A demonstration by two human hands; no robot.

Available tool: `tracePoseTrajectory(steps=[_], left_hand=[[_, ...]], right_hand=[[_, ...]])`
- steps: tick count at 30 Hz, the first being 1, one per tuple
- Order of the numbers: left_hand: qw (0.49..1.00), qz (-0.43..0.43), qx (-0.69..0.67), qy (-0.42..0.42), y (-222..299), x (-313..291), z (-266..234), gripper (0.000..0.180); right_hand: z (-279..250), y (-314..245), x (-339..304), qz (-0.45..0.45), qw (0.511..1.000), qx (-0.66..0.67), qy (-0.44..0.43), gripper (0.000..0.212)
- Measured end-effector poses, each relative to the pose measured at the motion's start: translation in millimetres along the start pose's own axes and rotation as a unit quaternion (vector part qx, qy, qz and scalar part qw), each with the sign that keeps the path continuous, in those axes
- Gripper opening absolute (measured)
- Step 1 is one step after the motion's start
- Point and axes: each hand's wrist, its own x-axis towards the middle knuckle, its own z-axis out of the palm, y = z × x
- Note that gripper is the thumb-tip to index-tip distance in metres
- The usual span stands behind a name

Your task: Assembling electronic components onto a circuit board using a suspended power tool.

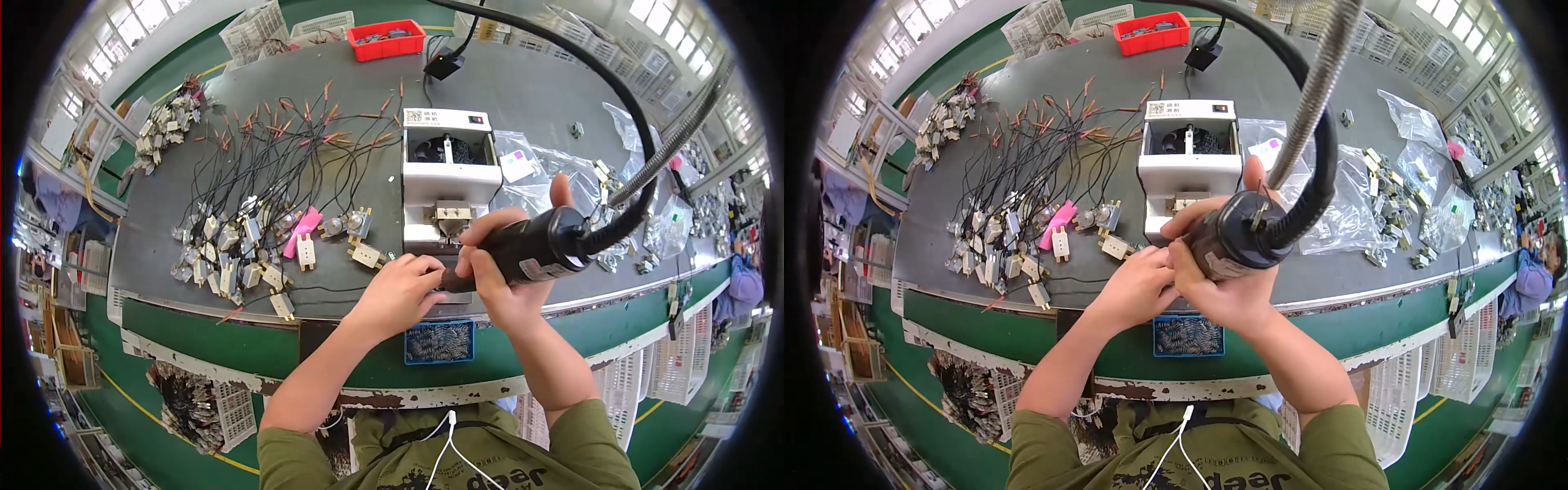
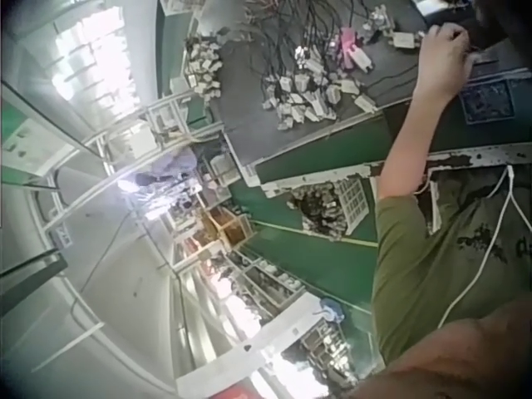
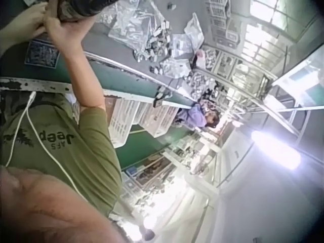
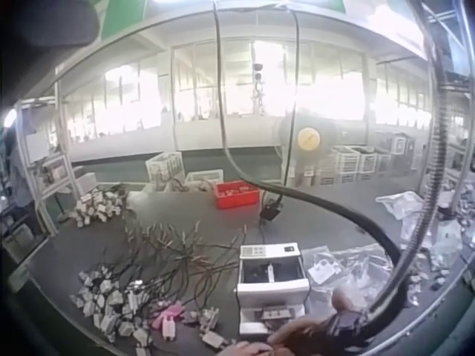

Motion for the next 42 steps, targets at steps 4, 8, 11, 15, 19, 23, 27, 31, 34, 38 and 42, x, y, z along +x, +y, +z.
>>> tracePoseTrajectory(steps=[4, 8, 11, 15, 19, 23, 27, 31, 34, 38, 42], left_hand=[[1.0, -0.02, -0.006, -0.003, -8.1, -2.5, 7.3, 0.029], [1.0, -0.022, -0.016, 0.015, -7.3, -5.1, 9.9, 0.031], [0.999, -0.029, -0.028, 0.017, -9.2, -4.0, 12.8, 0.031], [0.998, -0.058, -0.032, -0.012, -5.5, -2.5, 7.1, 0.032], [0.994, -0.093, -0.028, -0.048, -0.8, 1.0, 0.2, 0.032], [0.994, -0.097, -0.034, -0.042, -1.3, 2.4, 2.1, 0.032], [0.993, -0.092, -0.042, -0.06, -9.3, 2.7, 6.6, 0.032], [0.993, -0.09, -0.039, -0.073, -6.4, 4.1, 2.5, 0.03], [0.991, -0.099, -0.032, -0.079, -2.4, 5.1, -0.7, 0.028], [0.994, -0.081, -0.03, -0.069, -3.3, 2.0, -0.5, 0.026], [0.994, -0.077, -0.054, -0.059, 2.8, 0.9, -7.7, 0.026]], right_hand=[[8.5, 11.3, -1.3, -0.021, 0.998, 0.053, 0.002, 0.084], [-0.6, 27.0, 3.9, -0.068, 0.996, -0.004, -0.063, 0.091], [1.4, 30.7, 6.1, -0.11, 0.986, -0.021, -0.126, 0.106], [-1.6, 31.9, 16.3, -0.113, 0.968, 0.014, -0.223, 0.106], [6.9, 28.1, 12.4, -0.074, 0.982, 0.01, -0.173, 0.102], [25.8, 28.5, -5.8, -0.082, 0.993, -0.075, 0.033, 0.098], [15.7, 19.1, 2.7, -0.167, 0.967, -0.13, -0.145, 0.093], [12.0, 21.2, 4.3, -0.107, 0.981, -0.081, -0.139, 0.097], [8.7, 21.6, 6.2, -0.117, 0.977, -0.037, -0.177, 0.101], [1.5, 18.1, 13.8, -0.159, 0.952, -0.045, -0.256, 0.108], [-0.5, 14.4, 5.5, -0.124, 0.983, -0.043, -0.131, 0.108]])
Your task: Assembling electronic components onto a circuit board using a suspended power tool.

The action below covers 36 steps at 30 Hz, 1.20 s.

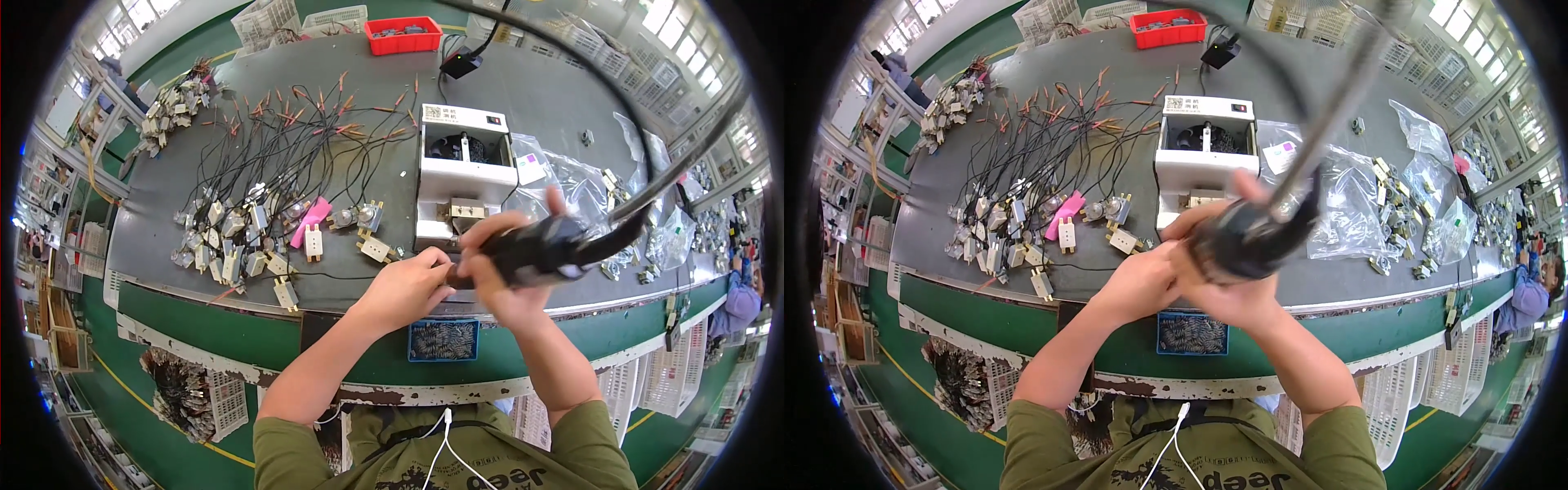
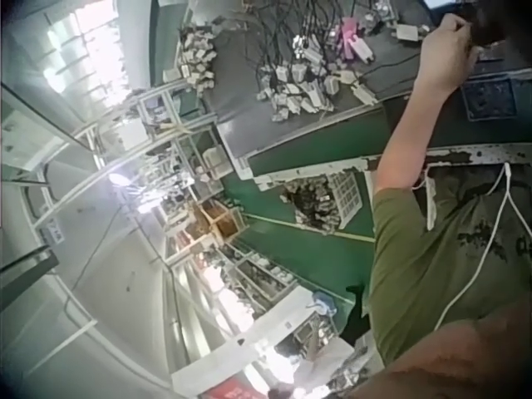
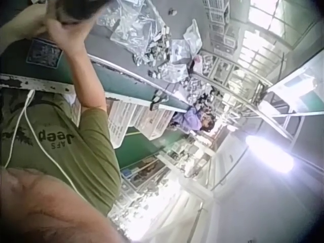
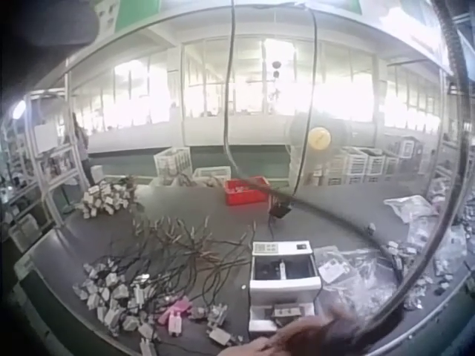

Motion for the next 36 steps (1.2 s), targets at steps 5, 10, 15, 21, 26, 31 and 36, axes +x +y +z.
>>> tracePoseTrajectory(steps=[5, 10, 15, 21, 26, 31, 36], left_hand=[[0.996, 0.001, 0.023, 0.086, 7.7, -10.3, -21.0, 0.029], [0.997, -0.042, 0.043, 0.039, 6.6, -31.1, -35.3, 0.036], [0.999, -0.039, 0.025, 0.015, 4.0, -39.5, -26.6, 0.038], [0.999, -0.04, 0.027, 0.007, 6.7, -40.1, -23.5, 0.037], [0.999, -0.026, 0.02, 0.022, 7.2, -39.4, -19.9, 0.035], [0.999, -0.03, 0.007, 0.025, 9.8, -39.5, -18.8, 0.034], [0.999, -0.05, 0.009, 0.015, 9.9, -41.2, -20.6, 0.035]], right_hand=[[-17.3, -20.3, 16.7, 0.072, 0.976, 0.083, 0.187, 0.102], [-22.3, 1.2, -0.4, -0.129, 0.916, -0.326, 0.195, 0.098], [-18.9, 14.4, -69.1, 0.016, 0.897, -0.433, -0.093, 0.048], [-16.5, 35.5, -89.1, 0.019, 0.902, -0.422, -0.092, 0.023], [-22.9, 32.8, -93.4, -0.012, 0.907, -0.406, -0.115, 0.026], [-29.5, 33.8, -99.0, -0.029, 0.899, -0.414, -0.137, 0.028], [-48.8, 23.8, -107.0, 0.022, 0.939, -0.344, -0.02, 0.03]])
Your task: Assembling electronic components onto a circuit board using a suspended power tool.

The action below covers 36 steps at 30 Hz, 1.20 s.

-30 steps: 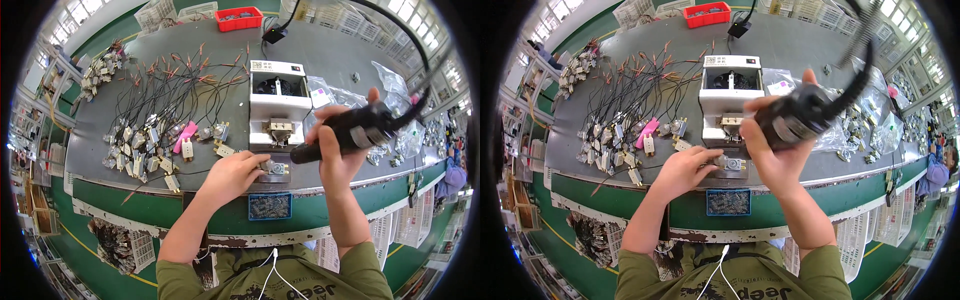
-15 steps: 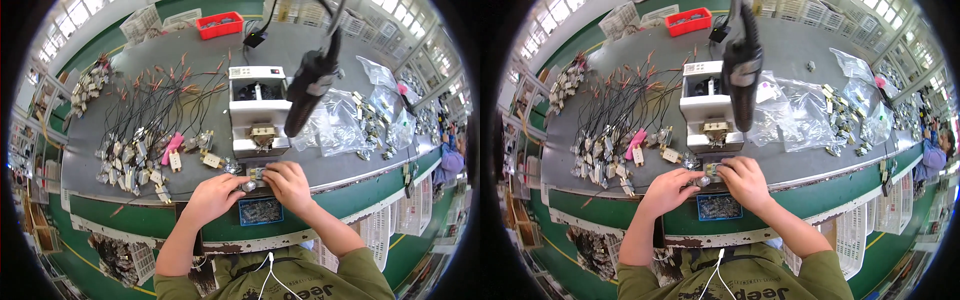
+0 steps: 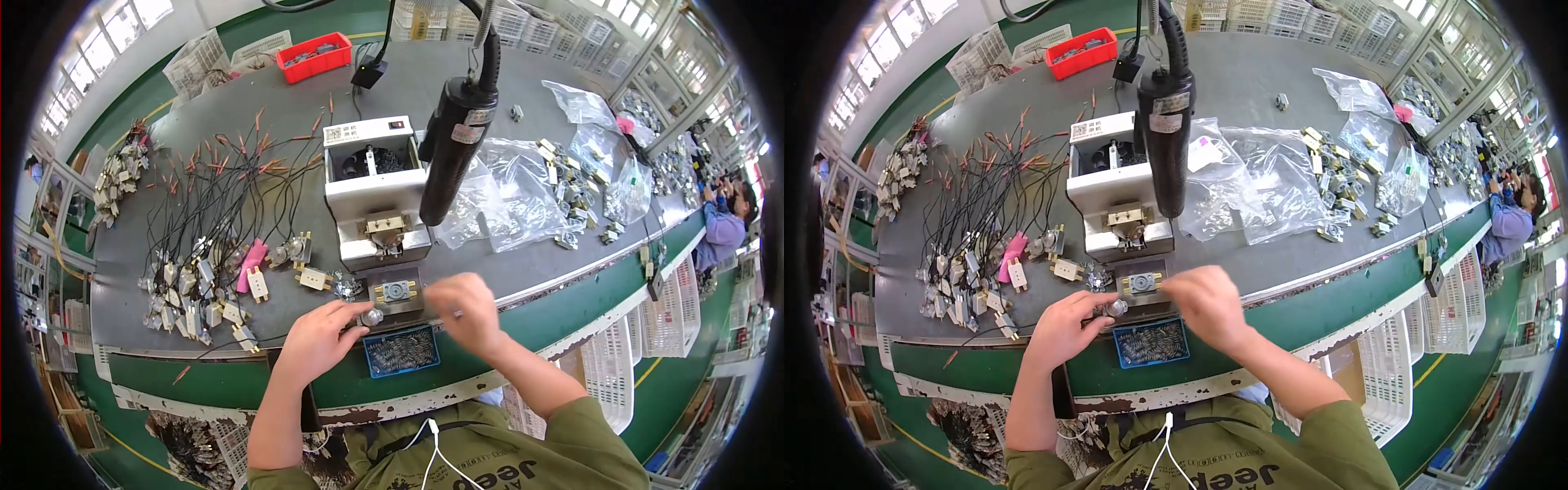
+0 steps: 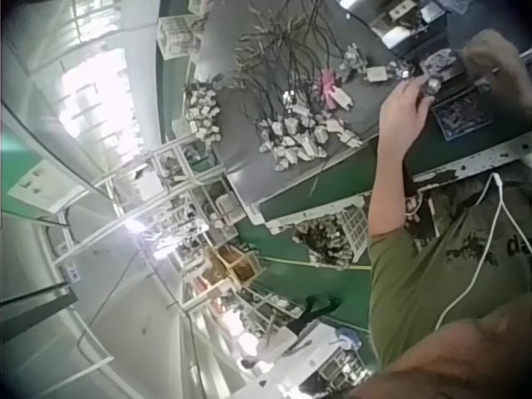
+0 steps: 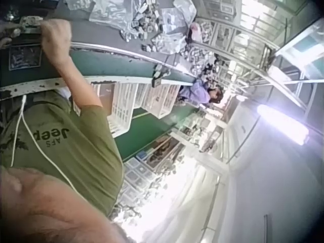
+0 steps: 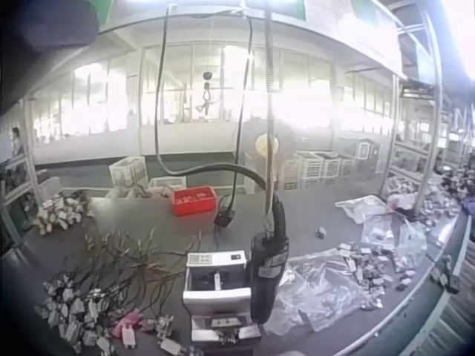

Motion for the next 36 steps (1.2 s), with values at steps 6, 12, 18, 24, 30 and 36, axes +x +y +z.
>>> tracePoseTrajectory(steps=[6, 12, 18, 24, 30, 36], left_hand=[[1.0, -0.007, -0.013, 0.01, -4.9, -6.1, 1.2, 0.036], [1.0, 0.001, -0.006, 0.003, -4.0, -5.3, 2.9, 0.036], [1.0, 0.008, -0.002, 0.005, -2.1, -5.3, 4.5, 0.037], [1.0, 0.003, -0.012, 0.006, -2.0, -6.8, 3.8, 0.037], [1.0, 0.011, 0.003, 0.006, -1.6, -7.6, 3.5, 0.036], [1.0, 0.017, -0.004, 0.011, -3.5, -10.9, 9.1, 0.035]], right_hand=[[-69.1, 83.0, -36.6, 0.265, 0.934, -0.065, 0.231, 0.056], [-87.9, 108.0, -30.0, 0.374, 0.905, -0.135, 0.153, 0.076], [-84.0, 119.1, -18.4, 0.199, 0.941, -0.252, 0.108, 0.037], [-87.9, 118.6, -26.5, 0.229, 0.945, -0.22, 0.073, 0.016], [-89.2, 111.5, -24.3, 0.259, 0.924, -0.28, 0.015, 0.017], [-77.1, 108.3, -22.3, 0.316, 0.901, -0.295, 0.016, 0.024]])
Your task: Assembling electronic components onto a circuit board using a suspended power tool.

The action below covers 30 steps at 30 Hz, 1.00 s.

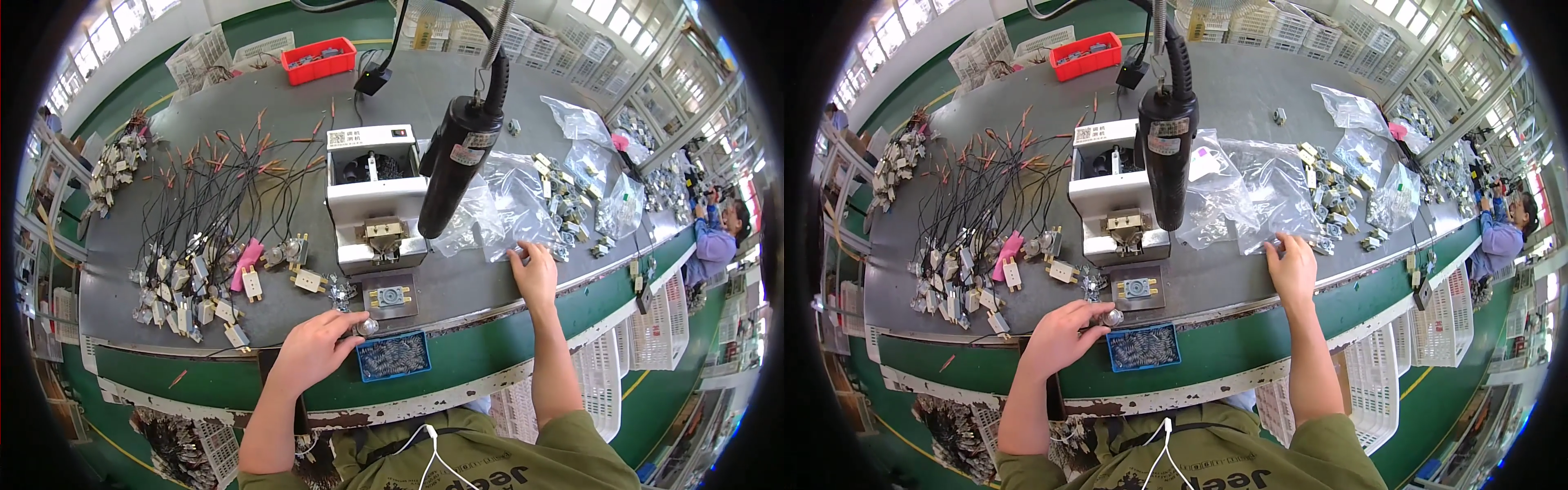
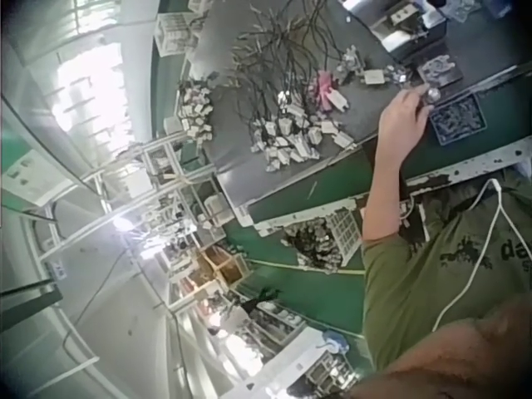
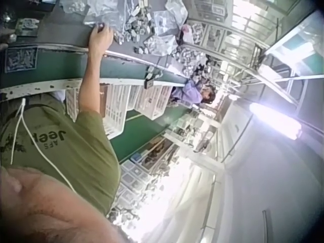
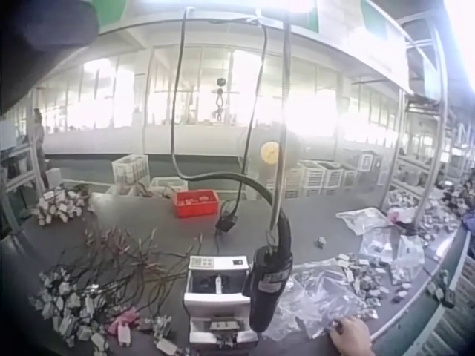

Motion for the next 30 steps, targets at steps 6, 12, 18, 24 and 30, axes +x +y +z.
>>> tracePoseTrajectory(steps=[6, 12, 18, 24, 30], left_hand=[[1.0, -0.003, 0.001, 0.003, -0.6, -2.0, -1.9, 0.034], [1.0, -0.001, 0.0, 0.001, 0.7, 0.2, -1.2, 0.034], [1.0, -0.01, 0.002, 0.009, -2.3, 0.2, -5.4, 0.034], [1.0, 0.0, -0.005, 0.019, -3.6, 2.7, -6.1, 0.036], [1.0, -0.004, -0.008, 0.03, -2.7, -0.7, -7.2, 0.035]], right_hand=[[-2.2, 11.4, 3.6, -0.002, 0.999, -0.051, -0.006, 0.027], [3.0, 6.2, 12.8, -0.022, 0.999, -0.018, 0.038, 0.026], [-50.2, -32.5, -2.9, -0.055, 0.998, 0.042, 0.012, 0.019], [-41.5, -119.2, -58.1, -0.325, 0.9, 0.216, -0.193, 0.025], [-5.7, -145.3, -90.9, -0.4, 0.854, 0.207, -0.262, 0.015]])
